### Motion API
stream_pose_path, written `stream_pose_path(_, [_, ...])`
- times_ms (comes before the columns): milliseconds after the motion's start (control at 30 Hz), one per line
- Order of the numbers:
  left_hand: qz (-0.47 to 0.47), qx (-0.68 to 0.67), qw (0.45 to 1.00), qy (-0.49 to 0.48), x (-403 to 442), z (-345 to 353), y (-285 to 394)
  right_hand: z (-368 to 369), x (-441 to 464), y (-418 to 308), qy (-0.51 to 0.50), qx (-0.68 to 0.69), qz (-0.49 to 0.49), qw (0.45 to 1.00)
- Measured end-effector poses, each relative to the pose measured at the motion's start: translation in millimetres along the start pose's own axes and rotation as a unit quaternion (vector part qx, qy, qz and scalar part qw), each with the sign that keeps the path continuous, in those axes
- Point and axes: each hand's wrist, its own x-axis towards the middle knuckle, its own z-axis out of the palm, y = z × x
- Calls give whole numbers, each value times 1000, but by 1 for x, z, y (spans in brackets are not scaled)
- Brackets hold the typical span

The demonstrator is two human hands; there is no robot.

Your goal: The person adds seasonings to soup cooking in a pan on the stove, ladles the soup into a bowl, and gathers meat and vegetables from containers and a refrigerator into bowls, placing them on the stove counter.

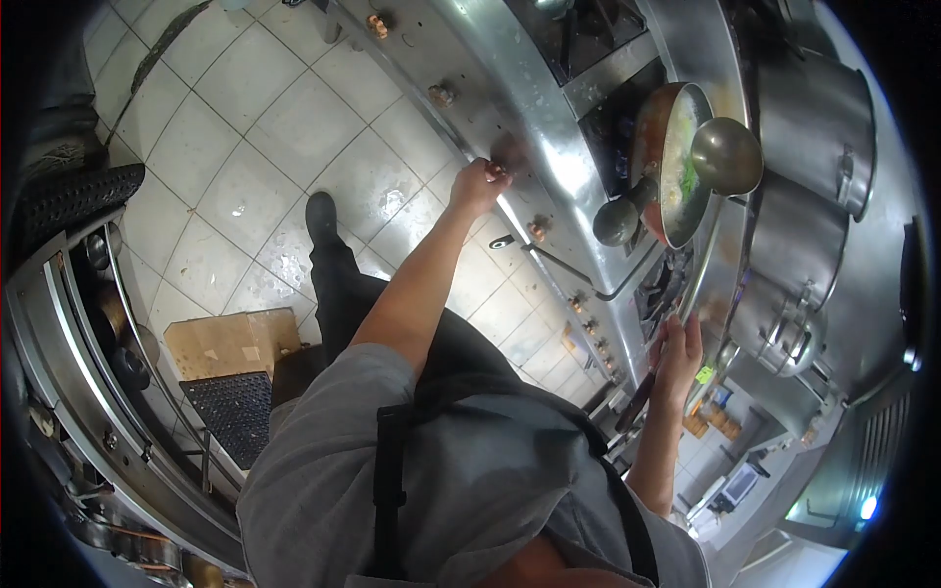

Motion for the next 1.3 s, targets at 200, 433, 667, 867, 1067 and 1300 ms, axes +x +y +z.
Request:
stream_pose_path(200, [-12, -2, 999, -33, 3, -6, 2, -1, 2, 2, -4, 0, -3, 1000])
stream_pose_path(433, [-14, 4, 999, -51, 3, -9, 3, 3, 1, -3, 3, -16, -9, 1000])
stream_pose_path(667, [46, 116, 992, 0, -45, -70, 29, 5, -10, -59, 21, 50, -36, 998])
stream_pose_path(867, [243, -186, 927, -218, -145, -180, 172, 79, -16, -137, -133, 382, -148, 902])
stream_pose_path(1067, [201, 199, 930, -234, -254, -313, 308, 199, -83, -238, -378, 501, -145, 765])
stream_pose_path(1300, [299, 56, 935, 183, -298, -445, 312, 274, -121, -322, -496, 491, -70, 713])
